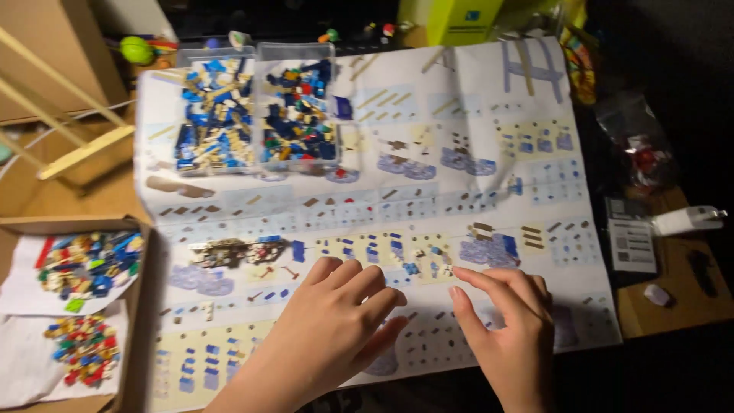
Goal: Assembling a LEGO model by identifying pieces from a manual and attaching them to a base.
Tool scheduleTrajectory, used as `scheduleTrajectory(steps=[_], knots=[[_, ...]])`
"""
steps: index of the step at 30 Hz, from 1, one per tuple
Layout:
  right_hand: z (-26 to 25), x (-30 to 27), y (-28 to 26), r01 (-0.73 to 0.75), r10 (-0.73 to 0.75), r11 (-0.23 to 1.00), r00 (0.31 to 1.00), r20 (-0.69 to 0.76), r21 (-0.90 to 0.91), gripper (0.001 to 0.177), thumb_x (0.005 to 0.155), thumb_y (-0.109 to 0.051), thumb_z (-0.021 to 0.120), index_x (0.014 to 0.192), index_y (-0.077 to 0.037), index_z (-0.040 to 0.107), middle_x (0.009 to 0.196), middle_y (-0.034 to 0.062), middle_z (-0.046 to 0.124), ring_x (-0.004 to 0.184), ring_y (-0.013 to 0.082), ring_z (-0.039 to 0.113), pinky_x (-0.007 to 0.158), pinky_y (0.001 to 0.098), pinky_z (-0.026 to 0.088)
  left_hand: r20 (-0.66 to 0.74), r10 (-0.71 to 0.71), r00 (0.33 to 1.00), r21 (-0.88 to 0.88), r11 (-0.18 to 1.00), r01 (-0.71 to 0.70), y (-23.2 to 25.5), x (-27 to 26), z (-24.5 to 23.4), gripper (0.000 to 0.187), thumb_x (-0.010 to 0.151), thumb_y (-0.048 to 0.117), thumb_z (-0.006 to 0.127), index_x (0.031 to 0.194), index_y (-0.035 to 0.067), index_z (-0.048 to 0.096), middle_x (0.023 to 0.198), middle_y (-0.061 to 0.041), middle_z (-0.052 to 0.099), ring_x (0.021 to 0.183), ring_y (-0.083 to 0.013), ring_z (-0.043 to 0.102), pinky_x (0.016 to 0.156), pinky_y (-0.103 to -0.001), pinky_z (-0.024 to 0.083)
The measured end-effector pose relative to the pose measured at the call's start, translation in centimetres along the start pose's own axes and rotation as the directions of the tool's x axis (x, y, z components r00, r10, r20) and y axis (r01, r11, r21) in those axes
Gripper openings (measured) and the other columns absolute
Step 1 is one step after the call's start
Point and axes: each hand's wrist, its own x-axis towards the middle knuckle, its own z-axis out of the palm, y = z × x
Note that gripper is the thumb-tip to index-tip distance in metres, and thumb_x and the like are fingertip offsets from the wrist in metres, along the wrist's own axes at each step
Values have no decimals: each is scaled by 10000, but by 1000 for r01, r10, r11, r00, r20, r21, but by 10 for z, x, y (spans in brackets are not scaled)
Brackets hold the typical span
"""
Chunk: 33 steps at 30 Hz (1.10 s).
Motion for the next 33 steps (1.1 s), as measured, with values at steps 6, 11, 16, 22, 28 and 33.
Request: scheduleTrajectory(steps=[6,11,16,22,28,33], knots=[[-20,-6,51,-143,143,987,990,-8,-75,180,842,-163,723,1016,-132,759,930,14,630,889,211,548,819,326,438,137,-1,991,19,1000,-1,3,31,26,198,959,316,611,918,123,612,815,-48,531,704,-256,496,662,-396,360],[7,-1,63,-41,43,999,997,71,-25,242,775,-235,758,1010,-175,759,875,-12,630,833,191,530,730,318,412,212,-153,965,178,977,116,-19,32,34,242,912,361,650,962,136,578,840,-44,577,760,-255,551,688,-392,410],[17,20,45,-6,2,1000,993,115,30,233,777,-230,744,1002,-171,756,864,-10,618,804,192,522,727,329,403,208,-241,948,126,968,219,-31,34,35,385,844,458,712,952,128,545,863,-43,545,747,-260,549,680,-369,400],[22,36,44,-26,15,998,980,200,50,260,757,-213,777,1008,-154,744,853,-3,600,793,208,531,709,339,422,214,-265,940,48,964,261,-44,28,47,496,822,509,731,1013,100,525,943,-65,521,743,-282,539,648,-371,424],[27,44,41,-28,14,997,984,176,77,178,756,-176,779,929,-168,738,796,1,558,756,197,531,686,338,417,284,-340,896,24,937,348,-59,16,61,555,774,577,743,1085,162,548,928,-26,521,796,-256,540,646,-391,447],[31,45,42,-39,24,996,986,167,85,111,755,-174,774,852,-187,722,776,-12,541,736,184,529,676,332,420,211,-333,919,3,940,340,-59,15,66,511,754,559,762,1032,175,572,878,-2,520,737,-237,529,620,-393,464]])
